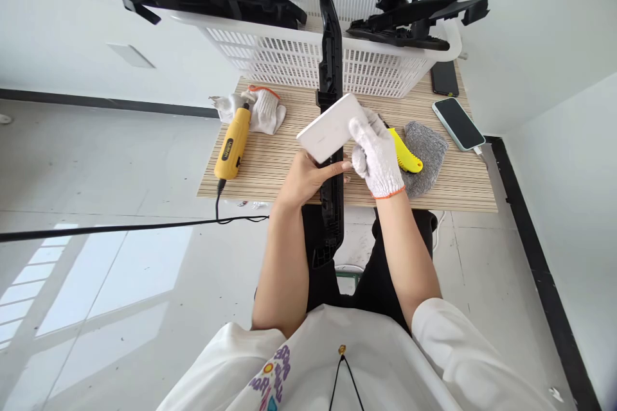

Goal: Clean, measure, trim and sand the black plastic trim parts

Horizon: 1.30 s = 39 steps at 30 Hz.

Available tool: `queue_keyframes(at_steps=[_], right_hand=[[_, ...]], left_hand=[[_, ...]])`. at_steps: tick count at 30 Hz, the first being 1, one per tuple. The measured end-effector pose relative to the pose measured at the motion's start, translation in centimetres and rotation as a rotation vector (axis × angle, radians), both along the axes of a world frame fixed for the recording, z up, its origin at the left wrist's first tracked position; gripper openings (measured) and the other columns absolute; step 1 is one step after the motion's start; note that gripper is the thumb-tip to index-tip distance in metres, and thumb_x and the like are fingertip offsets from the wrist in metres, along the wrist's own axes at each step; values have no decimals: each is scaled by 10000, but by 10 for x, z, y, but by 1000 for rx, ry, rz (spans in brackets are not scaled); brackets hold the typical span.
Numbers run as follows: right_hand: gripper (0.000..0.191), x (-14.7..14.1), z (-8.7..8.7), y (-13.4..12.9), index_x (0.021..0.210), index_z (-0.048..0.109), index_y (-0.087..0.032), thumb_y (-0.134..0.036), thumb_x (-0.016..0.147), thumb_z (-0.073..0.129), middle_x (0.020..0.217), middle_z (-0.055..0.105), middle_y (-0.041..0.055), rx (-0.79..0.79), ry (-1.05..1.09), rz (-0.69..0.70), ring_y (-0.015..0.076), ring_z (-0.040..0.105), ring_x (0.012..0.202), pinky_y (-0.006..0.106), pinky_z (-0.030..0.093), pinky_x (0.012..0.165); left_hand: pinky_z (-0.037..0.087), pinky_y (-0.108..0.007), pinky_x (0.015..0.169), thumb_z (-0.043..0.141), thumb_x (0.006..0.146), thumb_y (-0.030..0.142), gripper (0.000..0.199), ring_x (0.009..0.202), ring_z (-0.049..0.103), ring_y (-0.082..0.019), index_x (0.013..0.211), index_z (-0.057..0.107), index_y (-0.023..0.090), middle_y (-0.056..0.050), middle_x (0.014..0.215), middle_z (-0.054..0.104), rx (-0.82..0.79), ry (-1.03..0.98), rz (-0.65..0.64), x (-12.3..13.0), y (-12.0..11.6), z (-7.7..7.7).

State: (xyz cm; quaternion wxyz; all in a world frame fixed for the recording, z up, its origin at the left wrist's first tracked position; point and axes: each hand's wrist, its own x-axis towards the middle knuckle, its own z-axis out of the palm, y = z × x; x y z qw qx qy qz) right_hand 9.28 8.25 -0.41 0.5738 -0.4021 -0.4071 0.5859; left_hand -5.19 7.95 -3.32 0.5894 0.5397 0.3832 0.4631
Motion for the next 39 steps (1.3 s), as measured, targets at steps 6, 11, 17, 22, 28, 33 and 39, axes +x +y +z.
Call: queue_keyframes(at_steps=[6,11,17,22,28,33,39], right_hand=[[406,-4,1,0,913,497,-249,-575,798,709,379,438,-111,-106,-18,-29,94,367,266,194,200,242],[440,-6,9,-3,895,468,-261,-630,796,685,349,423,-108,-140,-77,-90,115,380,267,203,235,245],[446,-5,8,-8,935,475,-258,-646,811,655,375,419,-116,-117,-115,-95,120,399,285,210,267,265],[429,-1,8,-9,911,449,-263,-626,818,658,389,405,-128,-49,-100,-145,112,404,287,202,271,273],[435,2,9,-11,911,470,-255,-635,821,661,382,455,-115,-34,-124,-41,115,393,267,211,270,257],[457,4,9,-11,890,470,-261,-679,821,639,365,477,-101,-20,-132,-85,117,374,249,209,245,236],[524,5,12,-10,877,492,-266,-768,778,600,373,471,-88,-67,-179,-153,126,413,282,218,277,264]], left_hand=[[616,-329,641,894,635,396,428,709,710,-220,904,690,133,-42,792,722,20,29,4,-3,2,-4],[629,-329,716,901,619,389,470,769,725,-216,964,699,142,-49,884,744,56,-5,35,-3,3,-6],[620,-332,637,865,667,372,349,687,710,-214,859,683,144,-47,812,731,44,77,-14,-4,2,-6],[611,-323,615,855,671,375,336,707,708,-222,833,671,146,-50,798,724,42,135,-28,-1,0,-5],[617,-297,633,864,647,362,332,692,701,-196,812,660,159,-28,782,722,74,138,-5,3,-2,-3],[604,-299,524,872,643,314,326,593,683,-195,835,660,157,-21,706,703,-33,44,-76,-1,-2,-6],[609,-308,511,868,655,364,335,594,691,-205,827,673,154,-32,711,712,-65,31,-70,0,-2,-6]])
